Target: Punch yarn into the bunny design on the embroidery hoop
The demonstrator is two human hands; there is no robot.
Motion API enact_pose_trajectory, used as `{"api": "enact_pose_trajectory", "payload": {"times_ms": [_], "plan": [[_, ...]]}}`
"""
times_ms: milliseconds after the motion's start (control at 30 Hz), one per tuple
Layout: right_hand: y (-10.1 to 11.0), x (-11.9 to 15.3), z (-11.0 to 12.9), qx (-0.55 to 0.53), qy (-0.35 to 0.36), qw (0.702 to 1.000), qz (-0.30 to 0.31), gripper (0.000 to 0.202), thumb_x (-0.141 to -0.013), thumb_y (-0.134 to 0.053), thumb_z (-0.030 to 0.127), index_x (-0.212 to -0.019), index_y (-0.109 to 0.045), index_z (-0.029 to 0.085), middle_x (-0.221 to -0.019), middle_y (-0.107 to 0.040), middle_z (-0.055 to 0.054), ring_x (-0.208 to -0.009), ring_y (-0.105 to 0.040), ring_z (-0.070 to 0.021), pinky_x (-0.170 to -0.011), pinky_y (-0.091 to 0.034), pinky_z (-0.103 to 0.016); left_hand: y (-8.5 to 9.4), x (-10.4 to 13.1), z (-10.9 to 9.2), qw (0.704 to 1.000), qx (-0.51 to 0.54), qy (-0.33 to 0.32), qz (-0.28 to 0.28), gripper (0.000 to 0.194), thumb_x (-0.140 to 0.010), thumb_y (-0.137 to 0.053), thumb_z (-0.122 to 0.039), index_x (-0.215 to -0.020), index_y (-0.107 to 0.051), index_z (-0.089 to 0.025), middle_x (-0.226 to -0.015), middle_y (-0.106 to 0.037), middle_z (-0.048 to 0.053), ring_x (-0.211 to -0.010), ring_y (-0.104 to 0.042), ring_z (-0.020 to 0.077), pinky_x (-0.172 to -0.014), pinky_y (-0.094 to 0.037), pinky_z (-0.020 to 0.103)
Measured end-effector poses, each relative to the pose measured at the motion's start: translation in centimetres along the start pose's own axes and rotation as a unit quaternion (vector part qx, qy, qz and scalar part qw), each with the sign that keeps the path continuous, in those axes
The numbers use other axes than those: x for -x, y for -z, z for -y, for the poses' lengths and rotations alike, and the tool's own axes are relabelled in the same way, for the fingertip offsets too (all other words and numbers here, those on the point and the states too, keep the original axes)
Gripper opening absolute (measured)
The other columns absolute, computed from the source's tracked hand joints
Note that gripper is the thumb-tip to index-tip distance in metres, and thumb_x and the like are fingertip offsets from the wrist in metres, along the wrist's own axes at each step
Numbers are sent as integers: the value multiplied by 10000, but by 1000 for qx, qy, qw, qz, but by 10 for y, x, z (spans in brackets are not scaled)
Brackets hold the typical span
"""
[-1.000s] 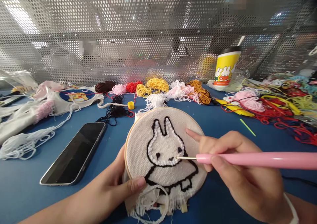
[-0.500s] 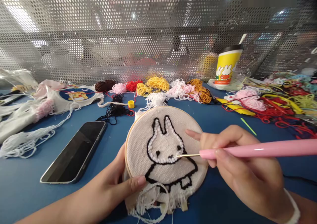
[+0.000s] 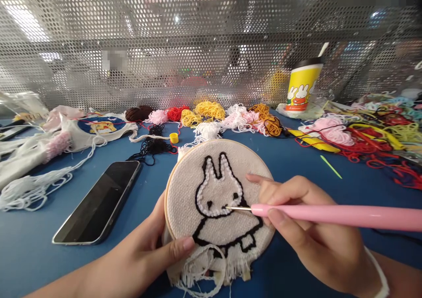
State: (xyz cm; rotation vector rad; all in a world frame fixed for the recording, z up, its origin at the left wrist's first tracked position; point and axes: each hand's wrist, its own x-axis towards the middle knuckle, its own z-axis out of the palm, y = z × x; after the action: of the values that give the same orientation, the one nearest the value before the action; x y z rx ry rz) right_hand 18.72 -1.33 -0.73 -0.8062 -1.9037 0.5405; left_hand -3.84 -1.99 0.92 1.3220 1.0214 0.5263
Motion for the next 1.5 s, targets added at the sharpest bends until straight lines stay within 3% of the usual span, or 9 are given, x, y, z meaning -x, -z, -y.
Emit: {"api": "enact_pose_trajectory", "payload": {"times_ms": [167,333,500,633,867,1100,1267,1500], "plan": [[0,-1,1,4,-5,1000,25,132,-749,-462,105,-826,-419,204,-636,-451,41,-613,-526,-95,-959,-338,-416,1,1,2,1000,4,11,-5,721,-779,-477,-345,-1301,19,-324,-1361,-278,-43,-1218,-271,197,-976,-310,276],[-1,-5,5,64,11,997,35,100,-750,-469,131,-811,-434,203,-623,-494,29,-617,-555,-111,-940,-363,-405,2,2,7,1000,-5,16,-9,636,-779,-471,-355,-1298,-110,-289,-1351,-303,-19,-1169,-352,217,-959,-330,288],[-1,-8,8,122,62,990,38,76,-737,-516,163,-789,-490,211,-575,-560,32,-522,-560,-107,-856,-440,-346,-2,1,0,1000,-17,-11,-3,676,-785,-465,-339,-1306,-36,-309,-1339,-324,-34,-1203,-301,213,-961,-332,279],[0,-9,11,166,108,979,38,108,-714,-522,139,-796,-524,208,-594,-596,15,-562,-583,-128,-835,-452,-344,-4,3,-2,999,-36,-29,-4,670,-793,-450,-338,-1308,-22,-308,-1343,-315,-29,-1203,-300,214,-968,-323,286],[-1,-14,19,186,144,971,53,78,-722,-560,181,-799,-552,174,-536,-573,18,-492,-539,-106,-848,-422,-384,-4,11,4,992,-113,-47,1,622,-782,-448,-360,-1306,-121,-283,-1355,-295,-14,-1212,-276,252,-998,-284,319],[-5,-12,18,202,160,964,63,130,-731,-505,117,-842,-539,177,-583,-600,13,-545,-563,-117,-836,-396,-390,-4,13,6,991,-120,-51,6,583,-788,-449,-331,-1286,-147,-369,-1355,-281,-96,-1226,-249,241,-990,-302,291],[-1,-10,18,143,85,985,37,95,-723,-506,149,-805,-499,197,-603,-587,10,-584,-575,-127,-859,-419,-355,-3,5,0,997,-69,-39,-12,682,-795,-447,-338,-1307,4,-324,-1370,-256,-61,-1237,-226,223,-988,-297,277],[4,-2,8,-33,-23,999,1,86,-758,-469,124,-786,-486,204,-599,-503,40,-638,-553,-115,-934,-352,-418,-3,1,-2,1000,-14,-15,-7,690,-796,-449,-338,-1303,18,-321,-1376,-249,-46,-1225,-253,236,-964,-329,303]]}}
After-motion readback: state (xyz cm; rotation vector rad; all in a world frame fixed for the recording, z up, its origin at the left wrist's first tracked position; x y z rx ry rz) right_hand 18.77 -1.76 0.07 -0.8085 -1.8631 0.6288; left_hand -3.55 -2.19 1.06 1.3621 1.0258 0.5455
